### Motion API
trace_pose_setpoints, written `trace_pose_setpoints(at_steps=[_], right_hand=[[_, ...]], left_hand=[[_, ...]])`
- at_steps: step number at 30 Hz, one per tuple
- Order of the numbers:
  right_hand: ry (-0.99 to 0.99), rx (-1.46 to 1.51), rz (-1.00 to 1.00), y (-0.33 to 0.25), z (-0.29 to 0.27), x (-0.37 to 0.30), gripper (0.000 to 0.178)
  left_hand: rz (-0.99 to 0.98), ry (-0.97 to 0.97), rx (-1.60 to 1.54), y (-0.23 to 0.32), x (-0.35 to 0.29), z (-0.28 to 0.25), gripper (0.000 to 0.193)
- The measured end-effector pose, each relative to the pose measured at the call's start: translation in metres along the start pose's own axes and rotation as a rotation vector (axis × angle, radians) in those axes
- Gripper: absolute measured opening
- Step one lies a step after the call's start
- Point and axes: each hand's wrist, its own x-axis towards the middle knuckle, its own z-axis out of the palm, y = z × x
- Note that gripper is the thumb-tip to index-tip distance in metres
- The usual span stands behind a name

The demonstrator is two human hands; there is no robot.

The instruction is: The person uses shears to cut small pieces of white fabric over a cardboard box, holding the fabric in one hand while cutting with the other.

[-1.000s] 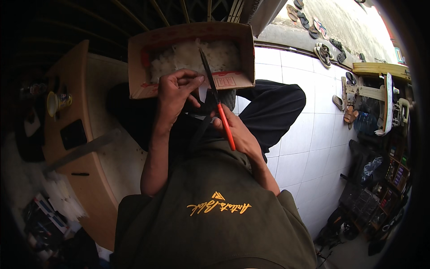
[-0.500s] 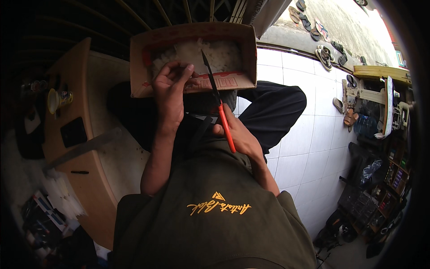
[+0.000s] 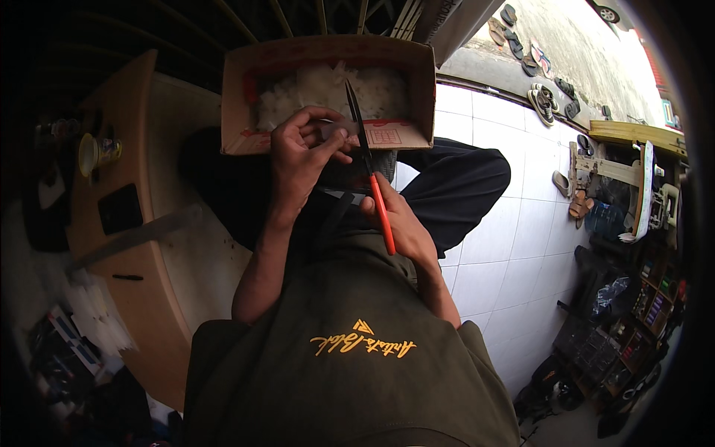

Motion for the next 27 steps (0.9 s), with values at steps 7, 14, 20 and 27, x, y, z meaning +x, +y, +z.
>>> trace_pose_setpoints(at_steps=[7,14,20,27], right_hand=[[-0.020,0.050,0.101,-0.002,-0.002,0.001,0.060],[-0.072,-0.034,-0.088,0.013,-0.001,-0.003,0.075],[-0.084,-0.095,-0.030,0.012,-0.003,0.000,0.091],[-0.008,-0.076,-0.023,0.007,0.001,0.001,0.075]], left_hand=[[-0.010,0.062,-0.025,-0.007,0.004,-0.008,0.019],[0.006,0.148,-0.084,0.000,0.006,-0.005,0.022],[-0.024,0.051,-0.052,-0.001,0.003,-0.003,0.017],[-0.055,-0.045,0.020,-0.001,0.004,-0.008,0.016]])
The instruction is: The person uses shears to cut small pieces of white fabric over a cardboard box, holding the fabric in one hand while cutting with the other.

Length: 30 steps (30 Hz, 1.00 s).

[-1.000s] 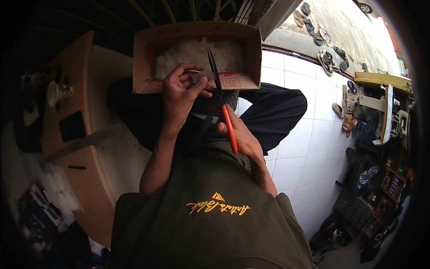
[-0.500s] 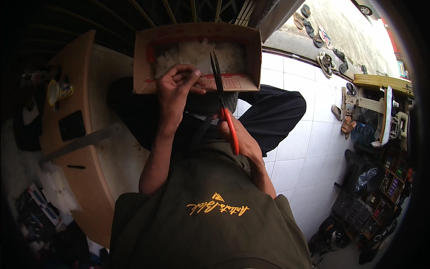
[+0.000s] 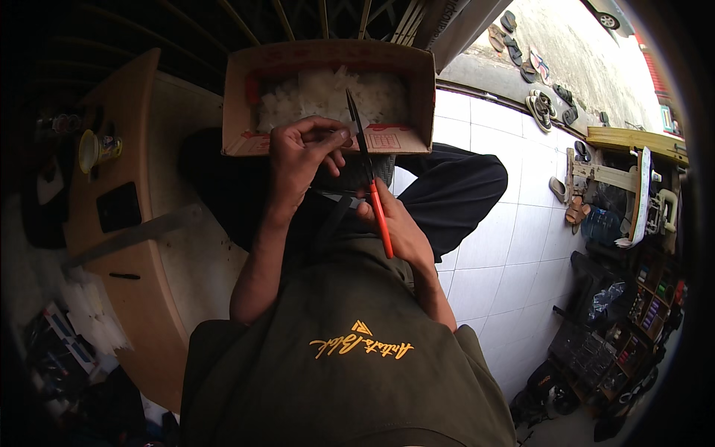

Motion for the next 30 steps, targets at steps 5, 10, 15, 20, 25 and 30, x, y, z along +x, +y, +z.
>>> trace_pose_setpoints(at_steps=[5,10,15,20,25,30], right_hand=[[-0.046,-0.022,0.212,-0.020,-0.010,0.001,0.063],[-0.019,0.032,0.031,0.001,-0.003,-0.003,0.063],[-0.083,-0.045,-0.017,0.010,-0.004,0.000,0.089],[-0.078,-0.064,0.024,0.003,-0.005,-0.001,0.089],[-0.025,-0.047,-0.003,0.001,-0.002,-0.002,0.083],[-0.082,-0.142,0.281,-0.030,-0.016,0.003,0.067]], left_hand=[[-0.015,0.012,0.019,-0.001,0.005,-0.003,0.018],[-0.023,0.031,0.000,-0.001,0.006,-0.006,0.020],[0.016,0.072,-0.037,0.003,0.007,-0.007,0.019],[0.056,0.090,-0.002,0.004,0.006,-0.004,0.015],[-0.025,-0.029,0.031,0.002,0.001,-0.002,0.014],[-0.078,-0.015,0.070,0.000,0.005,-0.007,0.015]])
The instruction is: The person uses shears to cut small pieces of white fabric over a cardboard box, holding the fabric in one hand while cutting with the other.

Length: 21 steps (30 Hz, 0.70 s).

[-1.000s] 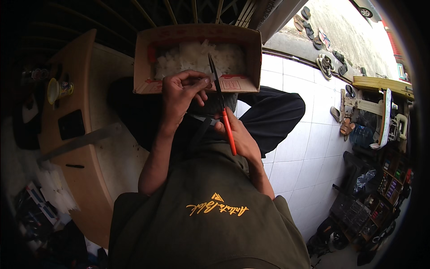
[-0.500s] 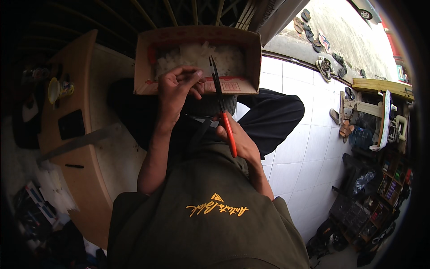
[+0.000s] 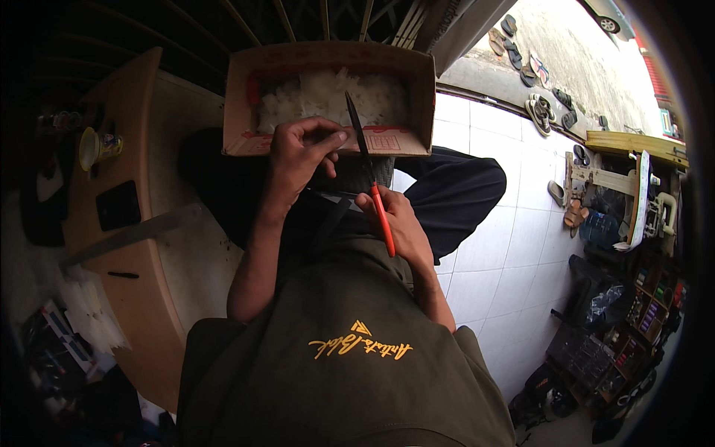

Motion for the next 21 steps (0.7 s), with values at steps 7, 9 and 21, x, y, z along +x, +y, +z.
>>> trace_pose_setpoints(at_steps=[7,9,21], right_hand=[[0.017,0.156,-0.174,0.028,0.015,0.005,0.071],[0.030,0.092,-0.297,0.029,0.017,0.004,0.076],[0.020,0.003,-0.016,-0.001,0.003,0.000,0.068]], left_hand=[[0.027,0.041,-0.085,0.000,-0.002,-0.001,0.019],[0.045,0.083,-0.125,-0.001,-0.001,0.000,0.019],[0.103,0.051,-0.145,-0.004,-0.002,0.012,0.015]])
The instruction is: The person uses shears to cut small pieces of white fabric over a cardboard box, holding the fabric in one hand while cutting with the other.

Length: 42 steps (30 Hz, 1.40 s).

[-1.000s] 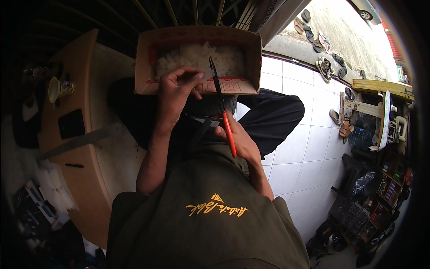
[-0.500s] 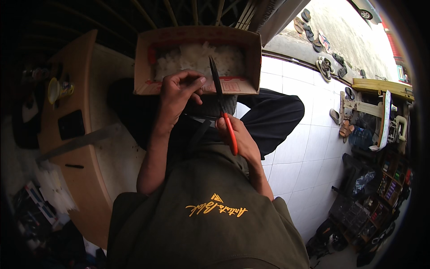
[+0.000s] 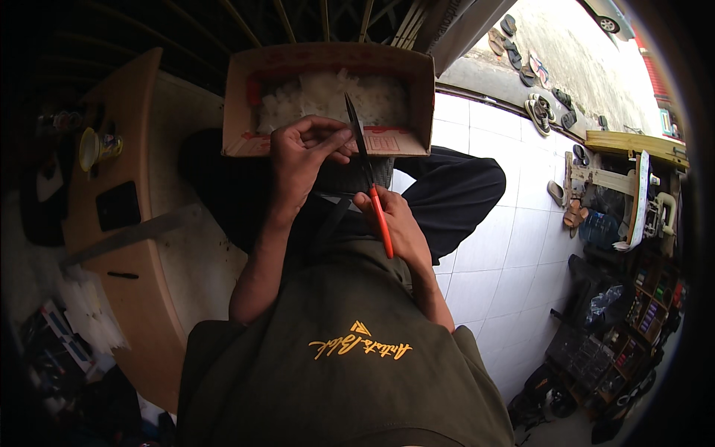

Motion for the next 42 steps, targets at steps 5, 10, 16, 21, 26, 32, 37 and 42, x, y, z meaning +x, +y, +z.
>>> trace_pose_setpoints(at_steps=[5,10,16,21,26,32,37,42], right_hand=[[0.017,0.120,-0.064,0.014,0.004,0.000,0.063],[0.016,0.050,-0.275,0.033,0.017,0.004,0.072],[0.036,0.048,-0.215,0.023,0.020,0.003,0.078],[0.072,0.035,-0.166,0.019,0.019,0.004,0.077],[0.005,-0.078,0.003,0.000,0.004,0.003,0.066],[-0.012,0.156,-0.075,0.019,0.013,0.005,0.069],[0.024,0.040,-0.270,0.032,0.022,0.007,0.078],[0.039,-0.002,-0.210,0.018,0.020,0.004,0.081]], left_hand=[[0.014,0.059,0.027,-0.001,0.002,-0.009,0.016],[0.024,0.109,-0.055,0.003,0.001,-0.002,0.017],[0.003,0.005,0.063,0.001,-0.001,-0.005,0.015],[-0.019,-0.008,0.073,0.002,-0.001,-0.006,0.015],[-0.016,-0.009,0.129,0.001,0.000,-0.012,0.015],[0.018,0.049,0.033,0.000,0.002,-0.012,0.016],[0.040,0.035,-0.002,0.000,-0.001,-0.011,0.015],[0.015,-0.019,0.065,0.002,-0.003,-0.005,0.017]])
